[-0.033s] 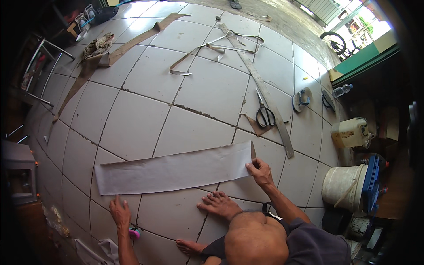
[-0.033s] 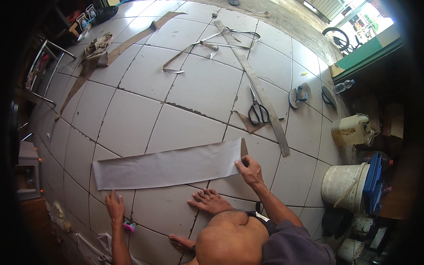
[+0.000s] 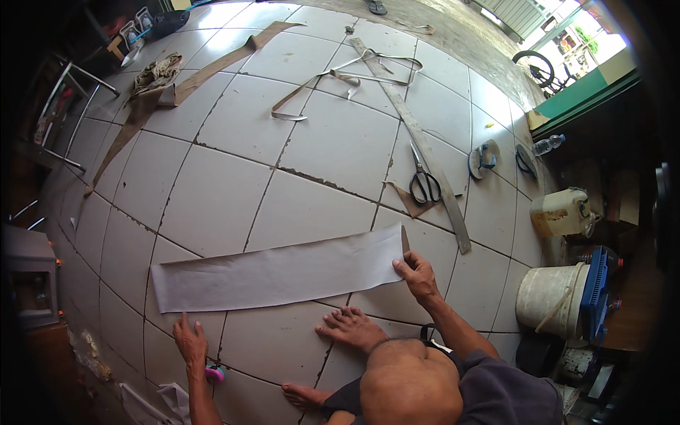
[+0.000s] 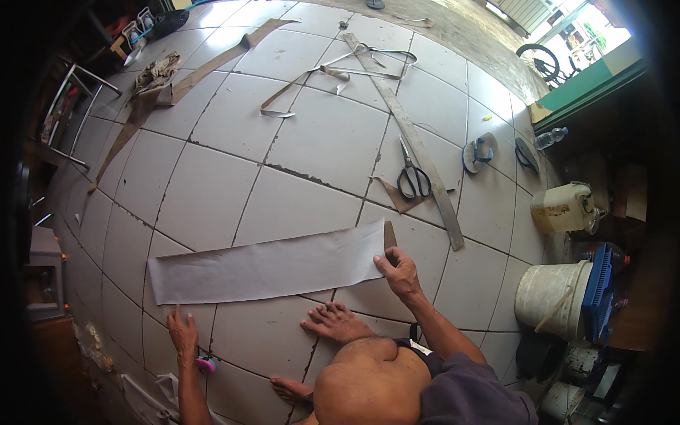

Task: The person measures and cuts a large piece of light-colored fabric on the floor using a tape measure, a wooden ruler, and scissors. They mark measurements, align the ruler, and cut strips from the fabric, then gather the cut pieces.

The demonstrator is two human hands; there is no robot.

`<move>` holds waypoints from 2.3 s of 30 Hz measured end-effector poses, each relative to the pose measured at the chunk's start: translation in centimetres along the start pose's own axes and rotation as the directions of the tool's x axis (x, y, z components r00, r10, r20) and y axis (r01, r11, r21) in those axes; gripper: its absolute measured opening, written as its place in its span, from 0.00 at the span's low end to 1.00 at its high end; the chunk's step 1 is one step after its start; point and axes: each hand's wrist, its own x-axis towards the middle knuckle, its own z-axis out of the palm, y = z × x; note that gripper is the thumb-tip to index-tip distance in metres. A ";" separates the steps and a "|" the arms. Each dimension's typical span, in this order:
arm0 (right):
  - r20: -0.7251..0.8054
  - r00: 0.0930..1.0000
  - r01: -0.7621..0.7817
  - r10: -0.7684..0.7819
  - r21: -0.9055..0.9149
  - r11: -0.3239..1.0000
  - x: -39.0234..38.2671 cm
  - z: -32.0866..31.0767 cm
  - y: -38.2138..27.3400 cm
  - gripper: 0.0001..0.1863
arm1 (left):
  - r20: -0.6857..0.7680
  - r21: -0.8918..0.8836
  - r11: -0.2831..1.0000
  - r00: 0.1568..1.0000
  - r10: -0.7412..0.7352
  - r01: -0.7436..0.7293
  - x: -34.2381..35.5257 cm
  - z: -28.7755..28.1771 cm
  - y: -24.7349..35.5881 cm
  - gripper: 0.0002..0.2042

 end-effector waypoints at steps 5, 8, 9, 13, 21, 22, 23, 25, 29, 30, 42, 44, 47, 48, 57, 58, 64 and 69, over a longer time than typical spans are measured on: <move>-0.037 0.999 -0.013 0.023 0.249 0.968 0.8 -1.5 -0.8 0.09 | -0.093 -0.052 0.999 0.996 0.009 -0.014 2.4 1.5 -1.1 0.27; -0.099 0.986 -0.126 0.132 0.064 0.990 2.2 -2.0 1.9 0.10 | -0.086 -0.062 0.998 0.996 0.008 -0.014 3.8 2.5 0.0 0.28; -0.122 0.988 -0.093 0.094 0.020 0.996 2.7 -1.9 3.0 0.11 | -0.089 -0.053 0.999 0.996 0.005 -0.010 4.3 2.9 0.2 0.28; -0.194 0.975 -0.142 0.111 -0.150 0.978 3.9 -1.3 6.4 0.15 | -0.206 0.009 1.000 0.978 0.026 -0.024 6.4 4.2 -1.3 0.27; -0.197 0.960 -0.220 0.196 -0.103 0.970 4.6 -1.3 6.1 0.24 | -0.415 -0.164 0.919 0.820 -0.393 0.358 15.2 5.7 -10.6 0.20; -0.207 0.960 -0.216 0.189 -0.117 0.969 4.7 -1.3 6.0 0.25 | -0.358 -0.203 0.899 0.825 -0.437 0.388 16.2 5.6 -11.3 0.20; -0.216 0.958 -0.217 0.188 -0.122 0.968 4.8 -1.3 6.1 0.26 | -0.286 -0.253 0.874 0.831 -0.477 0.415 17.1 5.4 -11.8 0.19; -0.222 0.959 -0.212 0.177 -0.144 0.967 4.9 -1.2 6.3 0.25 | -0.112 -0.357 0.842 0.877 -0.468 0.404 18.5 4.7 -12.5 0.18; -0.224 0.955 -0.229 0.194 -0.146 0.962 5.1 -1.4 7.1 0.24 | 0.144 -0.554 0.737 0.917 -0.373 0.387 19.7 3.1 -13.1 0.16; -0.224 0.958 -0.213 0.177 -0.151 0.965 5.1 -1.4 7.2 0.24 | 0.181 -0.586 0.712 0.919 -0.351 0.387 19.8 2.8 -13.2 0.16; -0.271 0.950 -0.216 0.155 -0.210 0.953 5.2 -1.3 6.5 0.22 | 0.276 -0.842 0.394 0.922 -0.270 0.367 18.1 1.2 -13.3 0.15; -0.273 0.947 -0.230 0.172 -0.197 0.953 5.3 -1.3 6.6 0.22 | 0.270 -0.864 0.368 0.932 -0.241 0.345 17.5 0.7 -12.8 0.16; -0.261 0.943 -0.256 0.206 -0.177 0.950 5.5 -1.5 7.0 0.22 | 0.259 -0.851 0.397 0.933 -0.249 0.342 16.8 -0.1 -11.9 0.16; -0.260 0.948 -0.239 0.185 -0.193 0.952 5.6 -1.6 7.2 0.22 | 0.261 -0.844 0.409 0.932 -0.251 0.347 16.7 -0.3 -11.6 0.17; -0.256 0.951 -0.231 0.175 -0.212 0.949 6.1 -1.8 8.1 0.24 | 0.291 -0.773 0.450 0.880 -0.375 0.447 18.0 1.3 -12.8 0.18; -0.248 0.951 -0.239 0.184 -0.210 0.948 6.1 -1.8 8.1 0.24 | 0.304 -0.766 0.434 0.862 -0.406 0.475 18.2 1.7 -13.1 0.18; -0.252 0.954 -0.225 0.164 -0.236 0.945 5.9 -1.9 7.3 0.23 | 0.252 -0.806 0.423 0.886 -0.389 0.414 18.5 3.2 -14.7 0.17; -0.234 0.951 -0.249 0.201 -0.201 0.947 6.1 -1.9 7.1 0.23 | 0.189 -0.841 0.425 0.918 -0.348 0.334 18.2 3.4 -14.5 0.15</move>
